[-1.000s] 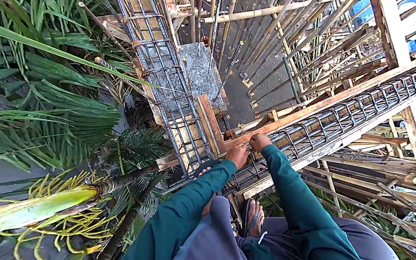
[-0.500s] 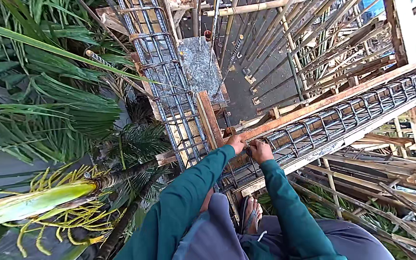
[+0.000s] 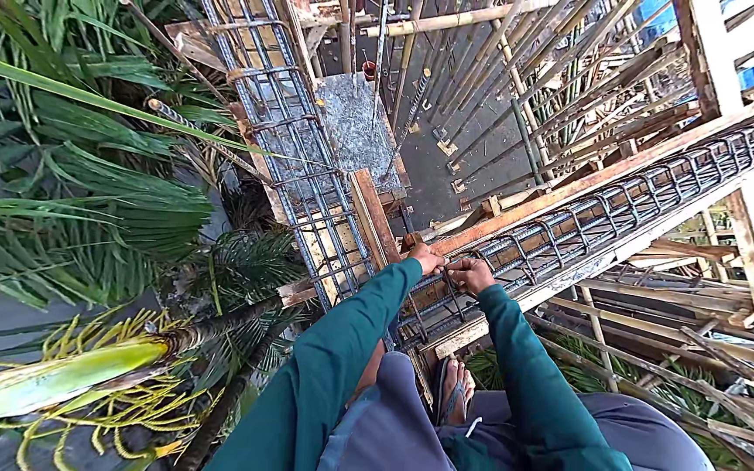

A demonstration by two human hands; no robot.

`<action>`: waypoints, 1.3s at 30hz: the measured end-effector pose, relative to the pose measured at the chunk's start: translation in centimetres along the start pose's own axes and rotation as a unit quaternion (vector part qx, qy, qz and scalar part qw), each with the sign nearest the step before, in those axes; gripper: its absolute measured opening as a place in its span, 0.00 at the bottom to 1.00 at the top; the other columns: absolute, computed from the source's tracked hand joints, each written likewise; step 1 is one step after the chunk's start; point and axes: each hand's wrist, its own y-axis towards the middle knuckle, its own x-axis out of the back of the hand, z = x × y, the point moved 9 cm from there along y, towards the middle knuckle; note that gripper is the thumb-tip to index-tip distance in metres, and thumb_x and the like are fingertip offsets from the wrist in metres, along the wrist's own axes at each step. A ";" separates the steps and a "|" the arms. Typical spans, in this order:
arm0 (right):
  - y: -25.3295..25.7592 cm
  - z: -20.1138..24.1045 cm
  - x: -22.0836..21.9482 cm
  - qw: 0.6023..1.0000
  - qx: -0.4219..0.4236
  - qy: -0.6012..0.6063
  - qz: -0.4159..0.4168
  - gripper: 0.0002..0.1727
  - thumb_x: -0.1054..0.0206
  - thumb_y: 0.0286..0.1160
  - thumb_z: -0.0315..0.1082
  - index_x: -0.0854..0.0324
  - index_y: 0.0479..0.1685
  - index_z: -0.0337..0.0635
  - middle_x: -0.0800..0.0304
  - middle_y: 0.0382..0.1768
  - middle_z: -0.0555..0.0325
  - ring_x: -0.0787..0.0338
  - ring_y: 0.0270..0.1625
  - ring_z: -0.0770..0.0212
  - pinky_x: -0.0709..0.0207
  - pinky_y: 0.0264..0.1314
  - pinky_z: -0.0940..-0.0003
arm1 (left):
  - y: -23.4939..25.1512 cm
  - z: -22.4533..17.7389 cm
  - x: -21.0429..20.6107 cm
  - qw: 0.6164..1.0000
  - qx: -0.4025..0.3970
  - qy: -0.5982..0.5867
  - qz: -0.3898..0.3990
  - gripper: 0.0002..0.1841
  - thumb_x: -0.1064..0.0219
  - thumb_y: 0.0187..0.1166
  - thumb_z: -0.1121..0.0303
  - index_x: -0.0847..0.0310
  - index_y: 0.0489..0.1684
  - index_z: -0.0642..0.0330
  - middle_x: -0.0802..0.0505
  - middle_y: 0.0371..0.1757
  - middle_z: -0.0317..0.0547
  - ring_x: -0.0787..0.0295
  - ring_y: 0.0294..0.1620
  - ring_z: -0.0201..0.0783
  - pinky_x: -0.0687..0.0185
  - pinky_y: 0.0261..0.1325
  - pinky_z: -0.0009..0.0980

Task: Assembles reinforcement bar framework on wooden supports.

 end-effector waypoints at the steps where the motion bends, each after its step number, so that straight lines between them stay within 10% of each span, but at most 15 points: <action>1: 0.1 0.1 0.0 1.000 0.001 -0.012 0.005 0.11 0.27 0.77 0.26 0.12 0.55 0.33 0.08 0.44 0.47 0.14 0.33 0.62 0.18 0.36 0.65 | 0.0 0.0 0.1 1.000 0.001 0.001 -0.001 0.11 0.28 0.81 0.66 0.13 0.50 0.66 0.06 0.32 0.42 0.15 0.26 0.29 0.18 0.36 0.28; 16: 0.9 0.9 -1.0 0.990 0.013 -0.137 0.039 0.15 0.26 0.78 0.31 0.17 0.58 0.33 0.11 0.46 0.43 0.10 0.38 0.53 0.14 0.45 0.54 | -4.1 -0.3 -0.3 0.994 -0.089 0.012 -0.059 0.21 0.26 0.77 0.72 0.18 0.69 0.66 0.04 0.54 0.56 0.06 0.55 0.48 0.15 0.66 0.50; 28: 0.5 1.4 -0.4 0.999 0.006 -0.014 0.043 0.12 0.36 0.75 0.17 0.15 0.55 0.27 0.09 0.48 0.42 0.09 0.43 0.56 0.13 0.50 0.59 | -3.4 -0.9 -0.5 0.987 -0.117 0.074 -0.078 0.24 0.27 0.79 0.68 0.20 0.72 0.67 0.05 0.50 0.58 0.07 0.54 0.52 0.16 0.67 0.53; 34: 2.0 2.1 -0.6 0.989 -0.043 -0.130 0.055 0.17 0.33 0.86 0.41 0.15 0.57 0.35 0.08 0.40 0.46 0.09 0.34 0.57 0.13 0.43 0.58 | -3.9 -1.1 -1.1 0.978 -0.147 0.109 -0.097 0.37 0.28 0.79 0.67 0.40 0.87 0.65 0.07 0.53 0.60 0.08 0.58 0.56 0.18 0.69 0.55; 39: 4.6 2.2 -1.8 0.970 -0.026 -0.217 0.107 0.13 0.32 0.83 0.35 0.13 0.53 0.33 0.06 0.42 0.42 0.06 0.38 0.51 0.11 0.47 0.51 | -3.8 -0.3 -1.1 0.981 -0.144 0.050 -0.119 0.41 0.24 0.76 0.68 0.46 0.88 0.59 0.06 0.51 0.58 0.07 0.56 0.54 0.15 0.66 0.53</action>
